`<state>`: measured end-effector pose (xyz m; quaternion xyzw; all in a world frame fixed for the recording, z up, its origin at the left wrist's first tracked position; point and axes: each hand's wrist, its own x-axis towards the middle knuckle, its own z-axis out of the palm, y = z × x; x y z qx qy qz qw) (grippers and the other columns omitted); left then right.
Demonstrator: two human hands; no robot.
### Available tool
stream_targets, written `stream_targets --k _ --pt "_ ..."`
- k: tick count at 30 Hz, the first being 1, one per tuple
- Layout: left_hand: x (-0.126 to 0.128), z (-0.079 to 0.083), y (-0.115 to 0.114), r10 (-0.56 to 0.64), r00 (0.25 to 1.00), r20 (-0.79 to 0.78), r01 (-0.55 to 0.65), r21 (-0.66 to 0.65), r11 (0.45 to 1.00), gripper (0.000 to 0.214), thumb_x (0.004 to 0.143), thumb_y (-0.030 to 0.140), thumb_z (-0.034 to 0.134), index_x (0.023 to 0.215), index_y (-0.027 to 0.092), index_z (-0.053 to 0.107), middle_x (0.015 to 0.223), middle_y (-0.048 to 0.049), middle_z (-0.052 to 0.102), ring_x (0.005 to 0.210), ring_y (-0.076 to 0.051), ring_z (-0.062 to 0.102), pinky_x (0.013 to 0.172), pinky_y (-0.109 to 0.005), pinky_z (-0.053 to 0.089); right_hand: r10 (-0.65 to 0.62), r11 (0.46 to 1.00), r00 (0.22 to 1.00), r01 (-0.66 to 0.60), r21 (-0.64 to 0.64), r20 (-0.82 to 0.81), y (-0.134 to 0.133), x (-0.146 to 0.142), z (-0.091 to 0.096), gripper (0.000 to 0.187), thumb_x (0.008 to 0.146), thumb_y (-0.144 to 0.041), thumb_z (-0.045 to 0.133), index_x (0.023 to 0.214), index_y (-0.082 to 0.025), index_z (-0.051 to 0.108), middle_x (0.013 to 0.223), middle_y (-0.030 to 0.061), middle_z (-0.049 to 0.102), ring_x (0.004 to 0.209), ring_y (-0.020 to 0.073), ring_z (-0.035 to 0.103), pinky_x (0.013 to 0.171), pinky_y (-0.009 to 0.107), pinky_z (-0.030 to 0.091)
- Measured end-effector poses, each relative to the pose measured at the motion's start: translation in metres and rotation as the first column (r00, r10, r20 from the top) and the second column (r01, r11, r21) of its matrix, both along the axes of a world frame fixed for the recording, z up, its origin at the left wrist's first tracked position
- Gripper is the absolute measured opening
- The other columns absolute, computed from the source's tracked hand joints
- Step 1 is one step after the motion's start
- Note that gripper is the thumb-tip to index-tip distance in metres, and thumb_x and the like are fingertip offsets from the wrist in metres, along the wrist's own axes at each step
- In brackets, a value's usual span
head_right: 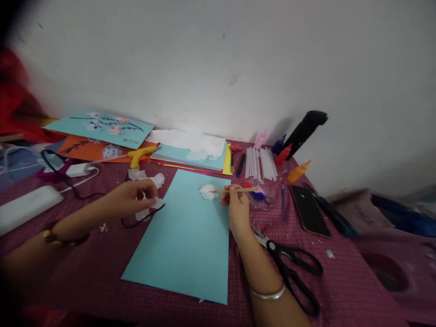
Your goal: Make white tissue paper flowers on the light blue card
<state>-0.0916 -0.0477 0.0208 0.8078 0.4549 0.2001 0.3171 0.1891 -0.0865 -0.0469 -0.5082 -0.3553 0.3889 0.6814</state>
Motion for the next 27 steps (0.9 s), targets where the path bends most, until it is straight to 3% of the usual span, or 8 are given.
stream_targets --k 3,5,9,12,15,19,23,27 --pt "0.024 0.018 0.014 0.019 0.972 0.234 0.008 -0.114 0.993 0.01 0.07 0.022 0.06 0.066 0.018 0.052 0.057 0.0042 0.051 0.05 -0.008 0.046 0.047 -0.02 0.033 0.012 0.999 0.996 -0.015 0.032 0.085 -0.003 -0.003 0.001 0.019 0.081 -0.039 0.058 0.08 -0.021 0.055 0.058 -0.0043 0.06 0.049 0.0107 0.052 0.049 0.023 0.042" --pt "0.048 0.021 0.025 0.073 0.912 0.405 0.023 -0.228 0.973 0.011 0.068 0.021 0.063 0.067 0.017 0.052 0.054 0.0054 0.051 0.046 -0.007 0.044 0.045 -0.019 0.032 0.038 0.999 0.991 -0.042 0.026 0.13 -0.004 -0.006 0.001 0.017 0.081 -0.037 0.057 0.075 -0.021 0.054 0.056 -0.0041 0.06 0.049 0.012 0.053 0.049 0.024 0.042" --pt "0.092 -0.003 0.045 0.259 0.671 0.695 0.136 -0.459 0.878 0.015 0.065 0.021 0.069 0.071 0.015 0.057 0.06 0.0037 0.056 0.052 -0.006 0.052 0.05 -0.019 0.04 0.049 0.999 0.98 -0.047 -0.015 0.193 -0.005 -0.008 -0.003 0.016 0.081 -0.034 0.053 0.072 -0.022 0.053 0.052 -0.0043 0.057 0.047 0.0135 0.052 0.046 0.025 0.041" --pt "0.105 -0.03 0.054 0.402 0.535 0.743 0.188 -0.569 0.801 0.02 0.062 0.02 0.074 0.07 0.014 0.057 0.063 0.0039 0.057 0.056 -0.006 0.054 0.056 -0.02 0.044 0.04 0.999 0.972 -0.032 -0.039 0.232 -0.004 -0.007 -0.008 0.016 0.084 -0.034 0.052 0.073 -0.022 0.053 0.054 -0.004 0.058 0.046 0.0136 0.052 0.045 0.025 0.04" --pt "0.103 -0.048 0.058 0.439 0.54 0.718 0.204 -0.618 0.759 0.02 0.059 0.018 0.075 0.069 0.014 0.058 0.063 0.0048 0.055 0.056 -0.006 0.053 0.056 -0.02 0.046 0.043 0.998 0.963 -0.03 -0.053 0.267 -0.002 -0.006 -0.011 0.017 0.086 -0.034 0.05 0.075 -0.021 0.053 0.058 -0.0032 0.06 0.047 0.0136 0.051 0.047 0.026 0.039" --pt "0.094 -0.056 0.061 0.415 0.558 0.719 0.238 -0.618 0.749 0.017 0.058 0.015 0.072 0.066 0.015 0.058 0.061 0.0056 0.054 0.054 -0.006 0.052 0.055 -0.021 0.045 0.048 0.997 0.952 -0.029 -0.066 0.303 -0.001 -0.007 -0.011 0.017 0.088 -0.035 0.05 0.078 -0.021 0.054 0.061 -0.0024 0.062 0.047 0.0133 0.051 0.047 0.026 0.039" --pt "0.093 -0.06 0.061 0.366 0.557 0.746 0.285 -0.585 0.759 0.014 0.058 0.016 0.07 0.062 0.015 0.057 0.061 0.0035 0.056 0.056 -0.008 0.052 0.055 -0.021 0.042 0.046 0.997 0.946 -0.026 -0.067 0.322 -0.002 -0.008 -0.009 0.017 0.088 -0.036 0.051 0.081 -0.021 0.054 0.064 -0.002 0.064 0.048 0.0134 0.052 0.048 0.026 0.039" --pt "0.093 -0.062 0.06 0.303 0.604 0.737 0.231 -0.526 0.818 0.013 0.06 0.02 0.066 0.064 0.016 0.055 0.064 0.0038 0.056 0.056 -0.007 0.05 0.056 -0.021 0.04 0.026 0.998 0.949 -0.008 -0.059 0.313 -0.001 -0.008 -0.01 0.017 0.087 -0.037 0.052 0.082 -0.021 0.054 0.066 -0.002 0.065 0.048 0.0129 0.052 0.049 0.026 0.04"
